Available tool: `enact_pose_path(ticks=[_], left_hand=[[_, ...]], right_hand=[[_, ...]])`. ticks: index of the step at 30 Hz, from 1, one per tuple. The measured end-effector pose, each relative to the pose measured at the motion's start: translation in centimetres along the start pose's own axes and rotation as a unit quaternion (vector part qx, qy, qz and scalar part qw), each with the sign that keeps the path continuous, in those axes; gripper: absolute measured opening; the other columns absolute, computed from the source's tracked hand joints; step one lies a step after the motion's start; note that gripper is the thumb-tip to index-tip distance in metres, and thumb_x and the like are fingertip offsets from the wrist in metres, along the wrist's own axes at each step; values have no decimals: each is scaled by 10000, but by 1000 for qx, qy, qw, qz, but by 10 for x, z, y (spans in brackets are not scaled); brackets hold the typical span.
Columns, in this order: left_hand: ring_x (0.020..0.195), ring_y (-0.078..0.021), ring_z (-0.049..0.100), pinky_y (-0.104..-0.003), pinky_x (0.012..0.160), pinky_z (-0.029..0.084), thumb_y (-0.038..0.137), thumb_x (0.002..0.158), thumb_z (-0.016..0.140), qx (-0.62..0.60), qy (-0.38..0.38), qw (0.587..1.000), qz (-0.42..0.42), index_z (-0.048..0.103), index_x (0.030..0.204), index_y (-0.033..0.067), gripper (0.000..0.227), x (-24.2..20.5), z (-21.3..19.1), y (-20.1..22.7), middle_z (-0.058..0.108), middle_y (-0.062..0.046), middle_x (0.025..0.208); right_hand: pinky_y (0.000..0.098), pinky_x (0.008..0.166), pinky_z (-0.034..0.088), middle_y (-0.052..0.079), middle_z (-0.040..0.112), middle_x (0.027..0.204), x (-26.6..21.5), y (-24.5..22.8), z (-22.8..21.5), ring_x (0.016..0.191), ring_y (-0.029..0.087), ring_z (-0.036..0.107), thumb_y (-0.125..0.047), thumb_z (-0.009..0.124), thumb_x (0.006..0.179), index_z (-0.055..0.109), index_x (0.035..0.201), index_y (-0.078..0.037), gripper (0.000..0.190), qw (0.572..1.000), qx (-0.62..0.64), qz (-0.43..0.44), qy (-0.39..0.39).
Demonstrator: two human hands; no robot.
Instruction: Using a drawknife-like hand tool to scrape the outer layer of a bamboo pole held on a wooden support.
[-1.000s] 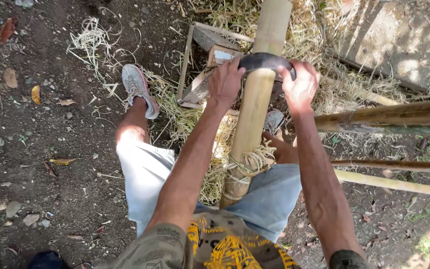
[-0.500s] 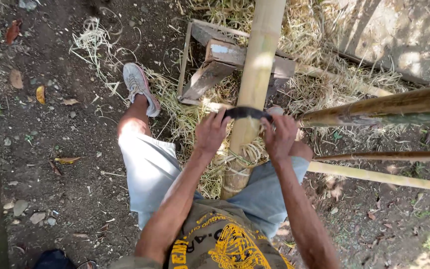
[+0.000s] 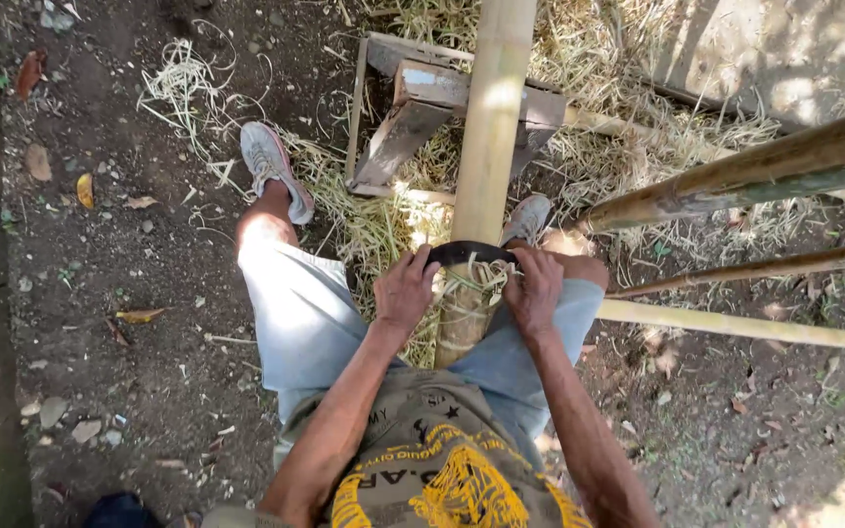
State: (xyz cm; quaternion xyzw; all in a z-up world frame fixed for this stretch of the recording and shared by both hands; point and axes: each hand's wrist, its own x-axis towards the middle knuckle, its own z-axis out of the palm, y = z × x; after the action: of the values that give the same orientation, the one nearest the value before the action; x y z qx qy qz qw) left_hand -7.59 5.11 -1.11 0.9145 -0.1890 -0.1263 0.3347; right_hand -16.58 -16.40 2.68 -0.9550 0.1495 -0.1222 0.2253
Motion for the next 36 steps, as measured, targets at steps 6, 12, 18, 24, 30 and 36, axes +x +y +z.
enact_pose_path(ticks=[6, 12, 18, 24, 30, 36], left_hand=[[726, -319, 714, -416, 612, 589, 364, 994, 635, 2, -13, 1000, 13, 689, 1259, 98, 380, 20, 5, -9, 714, -141, 989], [714, -289, 714, -410, 598, 586, 352, 968, 656, 17, -27, 999, -5, 690, 1240, 103, 371, 31, -3, -2, 715, -119, 946], [792, -284, 712, -402, 663, 594, 354, 977, 633, 10, -10, 1000, -7, 671, 1284, 118, 389, 69, 37, -40, 693, -184, 1020], [829, -335, 687, -465, 721, 545, 342, 1003, 555, -16, -85, 992, -90, 565, 1378, 77, 459, 113, 17, 0, 710, -217, 927], [791, -329, 684, -470, 702, 549, 426, 1025, 561, 3, -92, 991, -96, 635, 1208, 47, 427, 95, 41, -22, 714, -189, 867], [710, -353, 695, -503, 623, 543, 434, 1000, 561, 6, -128, 983, -133, 619, 1196, 74, 414, 23, -5, 11, 698, -198, 774]], right_hand=[[422, 836, 419, 98, 666, 1016, 4, 13, 13, 972, 307, 614, -105, 757, 780, 698, 1124, -98, 349, 999, -11, 34, 5], [433, 818, 450, 104, 688, 985, 8, 17, 23, 959, 331, 638, -200, 791, 826, 720, 1103, -99, 304, 999, -3, 43, 27], [434, 747, 437, 83, 661, 872, 52, -1, 24, 850, 300, 622, -286, 799, 868, 748, 1072, -109, 275, 997, -16, 60, 53], [410, 732, 370, 55, 597, 818, 102, 10, 24, 741, 242, 519, -384, 791, 925, 731, 987, -121, 277, 996, -86, 6, 1], [410, 779, 376, 46, 610, 881, 89, 3, 8, 835, 241, 545, -365, 790, 901, 707, 1003, -122, 276, 991, -104, -67, 43], [399, 813, 391, 50, 654, 982, 23, 2, 2, 923, 249, 585, -251, 778, 884, 704, 1063, -121, 233, 995, -61, -77, 34]])
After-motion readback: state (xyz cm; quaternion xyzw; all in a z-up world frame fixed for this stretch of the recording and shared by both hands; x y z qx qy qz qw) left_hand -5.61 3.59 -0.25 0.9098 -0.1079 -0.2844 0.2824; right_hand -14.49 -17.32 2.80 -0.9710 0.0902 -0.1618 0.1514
